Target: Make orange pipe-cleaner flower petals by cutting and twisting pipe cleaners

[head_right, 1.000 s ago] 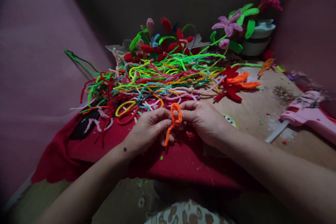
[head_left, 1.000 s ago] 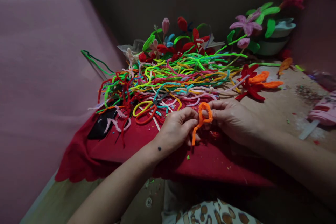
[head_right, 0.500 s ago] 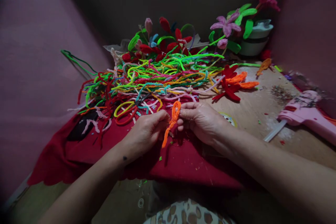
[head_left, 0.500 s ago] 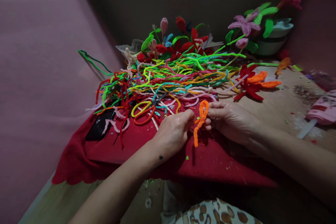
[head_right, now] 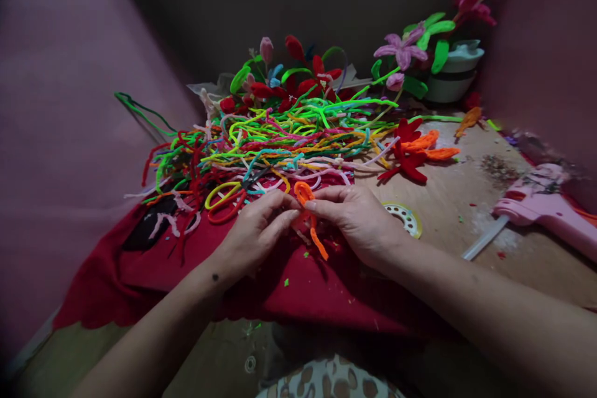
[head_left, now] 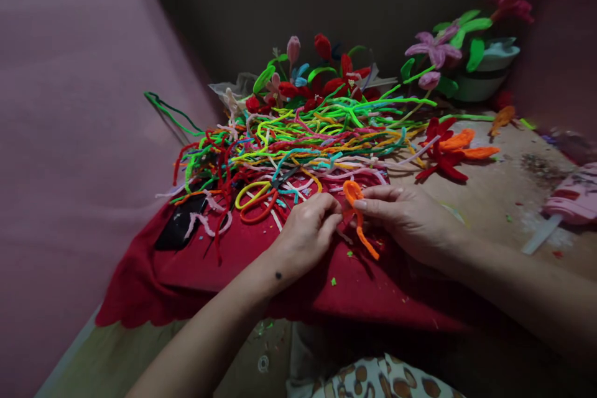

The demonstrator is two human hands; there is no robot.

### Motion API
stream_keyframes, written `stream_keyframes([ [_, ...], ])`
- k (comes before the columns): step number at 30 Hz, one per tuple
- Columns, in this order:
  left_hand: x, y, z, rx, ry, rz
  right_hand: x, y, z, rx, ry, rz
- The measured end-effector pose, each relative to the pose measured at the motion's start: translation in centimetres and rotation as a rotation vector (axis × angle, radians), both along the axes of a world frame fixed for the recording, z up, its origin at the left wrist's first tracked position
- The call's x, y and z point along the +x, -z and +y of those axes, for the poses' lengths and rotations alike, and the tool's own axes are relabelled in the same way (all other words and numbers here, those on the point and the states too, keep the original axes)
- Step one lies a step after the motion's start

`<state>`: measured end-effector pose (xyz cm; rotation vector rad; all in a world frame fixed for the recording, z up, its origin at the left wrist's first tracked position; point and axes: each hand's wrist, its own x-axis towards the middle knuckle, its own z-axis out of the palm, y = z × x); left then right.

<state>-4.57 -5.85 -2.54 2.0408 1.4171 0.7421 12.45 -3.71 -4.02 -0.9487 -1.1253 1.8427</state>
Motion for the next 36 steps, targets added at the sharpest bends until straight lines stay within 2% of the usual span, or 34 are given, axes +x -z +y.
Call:
stream_keyframes([
  [4, 0.6, -1.3, 0.1, -0.129, -0.036, -0.287, 0.0, -0.4, -0.4, 0.000, -0.012, -0.038],
  [6, 1.0, -1.6, 0.1, -0.140, -0.078, -0.370, 0.0, -0.4, -0.6, 0.009, -0.022, -0.066],
  [9, 1.4, -1.6, 0.2, -0.096, -0.162, -0.436, 0.0, -0.3, -0.7, -0.007, -0.035, -0.069],
  [13, 1.4, -1.6, 0.3, -0.263, -0.157, -0.585, 0.0, -0.4, -0.6, -0.033, -0.061, -0.079],
  [16, 1.1, -2.2, 0.5, -0.292, -0.119, -0.533, 0.1, -0.8, -0.6, 0.042, -0.055, -0.208],
  [21, 0.8, -3.5, 0.5, -0.018, 0.001, -0.110, 0.2, -1.6, -0.7, 0.336, -0.010, -0.431],
  [23, 0.8, -3.6, 0.4, 0.006, 0.001, -0.060, 0.2, -1.8, -0.9, 0.361, -0.009, -0.432],
  [28, 1.0, -3.4, 0.4, -0.071, -0.037, -0.205, 0.0, -1.9, -1.2, 0.151, -0.055, -0.320],
  [32, 0.9, -3.5, 0.9, -0.036, -0.058, -0.227, 0.0, -1.9, -1.4, 0.130, -0.039, -0.292],
  [34, 0.9, -3.5, 1.0, -0.139, -0.061, -0.313, 0.0, -2.0, -1.5, 0.154, -0.038, -0.286],
  [36, 0.9, -3.3, 1.1, -0.319, -0.056, -0.415, 0.0, -1.9, -1.5, 0.197, -0.051, -0.296],
])
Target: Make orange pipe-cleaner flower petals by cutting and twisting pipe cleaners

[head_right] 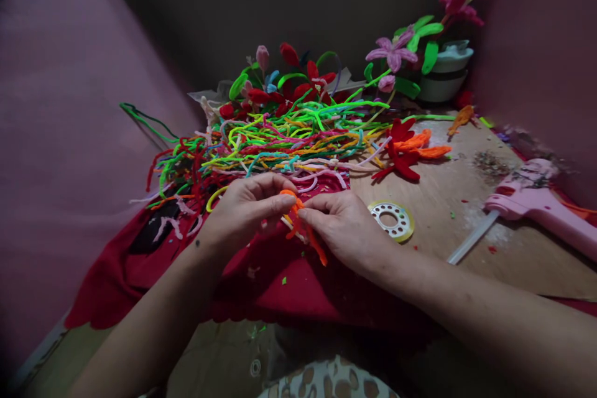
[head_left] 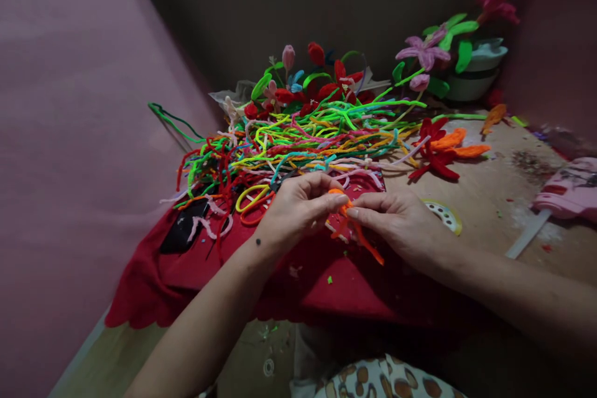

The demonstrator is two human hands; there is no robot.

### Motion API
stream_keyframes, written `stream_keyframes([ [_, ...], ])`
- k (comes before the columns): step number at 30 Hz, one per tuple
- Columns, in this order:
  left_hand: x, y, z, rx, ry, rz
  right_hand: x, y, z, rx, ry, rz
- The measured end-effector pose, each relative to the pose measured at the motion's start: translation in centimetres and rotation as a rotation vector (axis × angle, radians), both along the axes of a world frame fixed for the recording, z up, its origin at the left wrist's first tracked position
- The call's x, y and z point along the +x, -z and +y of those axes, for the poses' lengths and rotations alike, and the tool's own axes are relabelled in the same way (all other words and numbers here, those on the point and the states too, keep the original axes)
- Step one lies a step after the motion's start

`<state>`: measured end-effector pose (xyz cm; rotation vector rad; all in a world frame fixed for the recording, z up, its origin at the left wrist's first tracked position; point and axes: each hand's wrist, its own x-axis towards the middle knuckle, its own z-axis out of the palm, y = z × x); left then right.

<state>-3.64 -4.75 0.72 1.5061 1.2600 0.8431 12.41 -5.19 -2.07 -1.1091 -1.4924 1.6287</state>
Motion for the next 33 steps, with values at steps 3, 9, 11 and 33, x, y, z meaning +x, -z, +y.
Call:
stream_keyframes([
  [3, 0.3, 0.5, -0.1, -0.104, -0.024, -0.077, 0.0, 0.3, 0.1, 0.079, -0.013, -0.050],
  [9, 1.4, 1.3, -0.4, -0.092, -0.085, -0.124, 0.1, 0.9, 0.3, 0.414, 0.087, -0.298],
  [11, 1.5, 1.5, -0.4, -0.089, -0.071, -0.111, 0.0, 0.9, 0.3, 0.471, 0.084, -0.352],
  [33, -0.8, 1.5, 0.8, -0.201, 0.090, -0.144, 0.2, 0.2, 1.0, 0.092, -0.136, -0.130],
])
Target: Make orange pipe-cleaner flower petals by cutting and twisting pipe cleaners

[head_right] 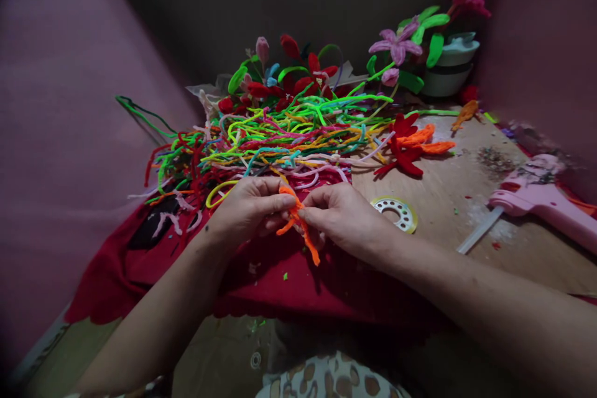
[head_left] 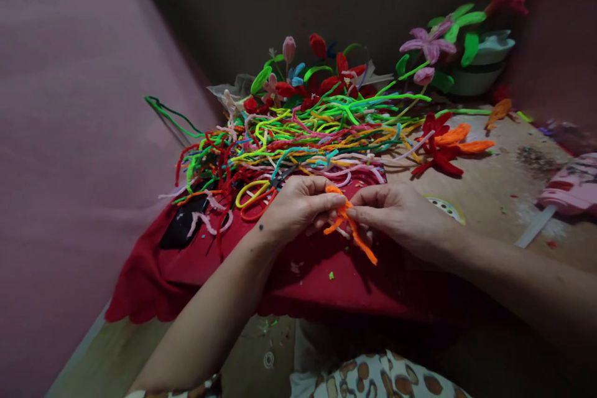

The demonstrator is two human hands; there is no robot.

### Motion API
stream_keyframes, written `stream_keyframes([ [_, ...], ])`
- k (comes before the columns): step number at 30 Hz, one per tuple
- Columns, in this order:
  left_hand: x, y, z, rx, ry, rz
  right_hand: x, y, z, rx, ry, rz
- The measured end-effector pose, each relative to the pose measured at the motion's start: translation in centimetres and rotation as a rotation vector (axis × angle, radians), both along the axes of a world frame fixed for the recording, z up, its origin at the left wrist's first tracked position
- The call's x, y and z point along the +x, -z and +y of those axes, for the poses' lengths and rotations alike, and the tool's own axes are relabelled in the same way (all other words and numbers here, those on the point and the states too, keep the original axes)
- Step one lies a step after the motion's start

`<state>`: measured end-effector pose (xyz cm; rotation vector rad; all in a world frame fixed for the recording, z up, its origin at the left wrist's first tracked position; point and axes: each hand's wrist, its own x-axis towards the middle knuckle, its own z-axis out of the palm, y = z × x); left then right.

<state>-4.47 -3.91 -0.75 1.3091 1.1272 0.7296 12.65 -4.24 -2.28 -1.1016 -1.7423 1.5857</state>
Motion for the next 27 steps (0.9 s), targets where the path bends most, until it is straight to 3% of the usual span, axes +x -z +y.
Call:
stream_keyframes([
  [3, -0.1, 0.0, 0.0, 0.022, 0.005, 0.035, 0.0, 0.1, 0.0, -0.029, 0.102, 0.075],
  [8, 0.2, 0.0, -0.4, -0.003, 0.019, 0.078, -0.3, 0.4, -0.2, 0.111, 0.213, 0.009],
  [15, 0.8, 0.5, -0.7, -0.093, -0.023, -0.007, -0.2, 0.9, -0.2, 0.554, 0.220, -0.225],
  [19, 1.1, 0.9, -0.7, -0.137, -0.042, -0.104, -0.2, 1.1, -0.5, 0.681, 0.241, -0.288],
  [23, 1.6, 1.3, -0.7, -0.088, -0.055, -0.120, -0.3, 0.9, -0.7, 0.649, 0.256, -0.268],
  [27, 2.2, 1.1, -0.8, -0.133, -0.133, -0.145, -0.3, 0.3, -0.7, 0.398, 0.247, -0.142],
])
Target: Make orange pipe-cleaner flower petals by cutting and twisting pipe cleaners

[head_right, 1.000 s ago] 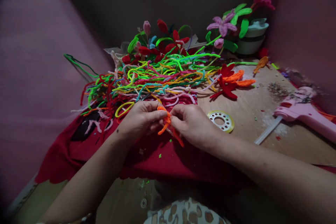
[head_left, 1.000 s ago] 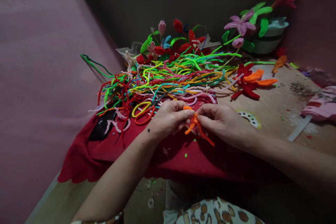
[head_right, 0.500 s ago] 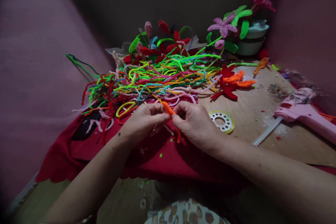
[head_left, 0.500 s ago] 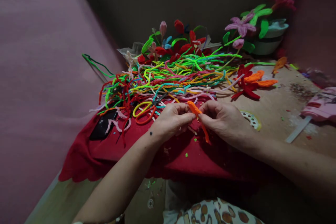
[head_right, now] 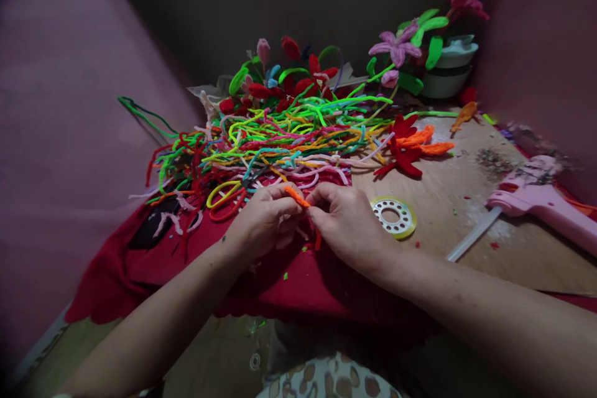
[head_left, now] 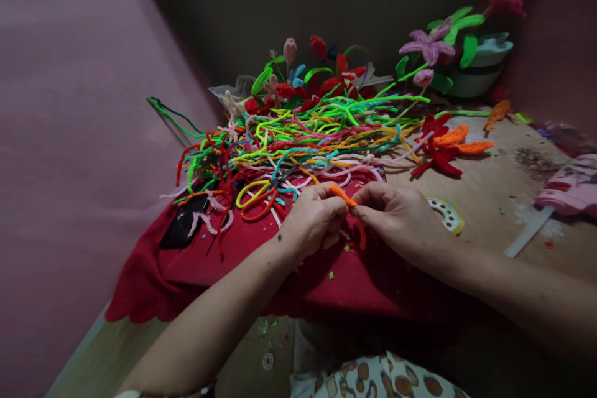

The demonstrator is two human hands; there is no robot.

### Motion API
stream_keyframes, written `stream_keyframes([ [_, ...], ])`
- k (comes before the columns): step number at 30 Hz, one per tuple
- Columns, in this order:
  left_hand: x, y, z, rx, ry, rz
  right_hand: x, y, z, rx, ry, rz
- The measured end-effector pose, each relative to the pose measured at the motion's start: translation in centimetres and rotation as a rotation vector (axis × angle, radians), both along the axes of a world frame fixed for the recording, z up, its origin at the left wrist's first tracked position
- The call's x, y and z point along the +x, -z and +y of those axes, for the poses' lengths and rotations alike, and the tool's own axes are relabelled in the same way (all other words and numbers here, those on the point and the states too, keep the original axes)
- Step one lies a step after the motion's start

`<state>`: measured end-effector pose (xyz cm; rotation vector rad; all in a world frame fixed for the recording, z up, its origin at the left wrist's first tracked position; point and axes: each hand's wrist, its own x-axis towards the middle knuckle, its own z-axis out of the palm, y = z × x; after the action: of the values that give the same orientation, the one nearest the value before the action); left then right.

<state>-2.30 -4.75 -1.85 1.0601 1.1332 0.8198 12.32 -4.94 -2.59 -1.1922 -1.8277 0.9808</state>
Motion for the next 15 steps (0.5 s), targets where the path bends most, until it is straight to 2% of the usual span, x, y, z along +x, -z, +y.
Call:
stream_keyframes([
  [3, 0.3, -0.2, 0.0, -0.016, -0.026, 0.009, 0.0, -0.3, 0.1, -0.215, 0.006, 0.125],
  [7, 0.3, -0.5, 0.1, 0.187, -0.026, 0.181, 0.0, 0.2, 0.4, -0.439, -0.002, 0.324],
  [11, 0.2, -1.0, 0.4, 0.244, 0.057, 0.279, 0.1, 1.0, 0.8, -0.477, -0.036, 0.448],
  [15, -0.1, -1.3, 0.5, 0.237, 0.076, 0.291, 0.1, 1.1, 0.9, -0.445, -0.032, 0.425],
])
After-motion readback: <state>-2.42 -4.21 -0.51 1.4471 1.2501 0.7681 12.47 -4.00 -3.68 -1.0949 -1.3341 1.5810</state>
